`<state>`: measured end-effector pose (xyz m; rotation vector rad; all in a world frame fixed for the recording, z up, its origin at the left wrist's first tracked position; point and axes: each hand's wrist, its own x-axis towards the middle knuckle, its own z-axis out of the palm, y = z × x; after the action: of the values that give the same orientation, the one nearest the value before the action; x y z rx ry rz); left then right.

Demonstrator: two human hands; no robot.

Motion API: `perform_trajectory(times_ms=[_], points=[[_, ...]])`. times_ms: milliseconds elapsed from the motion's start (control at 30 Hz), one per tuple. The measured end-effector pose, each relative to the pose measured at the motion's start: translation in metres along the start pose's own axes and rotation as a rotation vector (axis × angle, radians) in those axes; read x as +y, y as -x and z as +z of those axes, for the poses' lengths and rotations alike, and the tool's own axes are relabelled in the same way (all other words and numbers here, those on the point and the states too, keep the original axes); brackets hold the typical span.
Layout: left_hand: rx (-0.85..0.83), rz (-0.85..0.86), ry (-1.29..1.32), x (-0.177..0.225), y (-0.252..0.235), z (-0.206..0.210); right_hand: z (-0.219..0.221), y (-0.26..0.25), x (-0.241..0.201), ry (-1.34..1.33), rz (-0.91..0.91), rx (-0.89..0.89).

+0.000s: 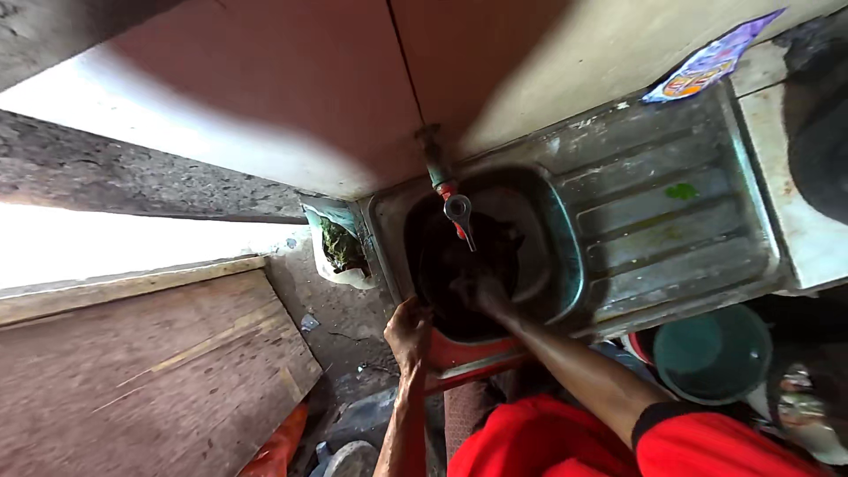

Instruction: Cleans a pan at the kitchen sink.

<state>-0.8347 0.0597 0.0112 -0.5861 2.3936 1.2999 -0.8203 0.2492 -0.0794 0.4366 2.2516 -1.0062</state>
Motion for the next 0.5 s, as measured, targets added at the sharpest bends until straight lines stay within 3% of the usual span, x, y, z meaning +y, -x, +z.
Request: perform_trajectory(times_ms=[67, 133, 267, 367, 433, 500], points=[[0.002, 0.020, -0.083, 0.000, -0.002, -0.001, 0.007, 0.010, -0.039, -0.265, -0.052, -0.089], [0.012, 0.047, -0.222, 0.002, -0.003, -0.001, 0.008, -0.011, -0.062, -0.420, -0.129, 0.019], [0.013, 0.061, -0.270, 0.000, -0.004, 0.001, -0.019, -0.072, -0.035, -0.173, -0.242, 0.276], [-0.013, 0.048, -0.251, -0.001, 0.000, 0.001, -0.045, -0.085, 0.003, 0.249, -0.110, 0.453], [-0.014, 0.080, -0.244, -0.001, 0.003, 0.002, -0.045, -0.089, 0.005, 0.171, 0.017, 0.574], [-0.022, 0.111, -0.280, -0.001, 0.008, 0.003, -0.035, -0.090, -0.011, -0.056, 0.034, 0.658]])
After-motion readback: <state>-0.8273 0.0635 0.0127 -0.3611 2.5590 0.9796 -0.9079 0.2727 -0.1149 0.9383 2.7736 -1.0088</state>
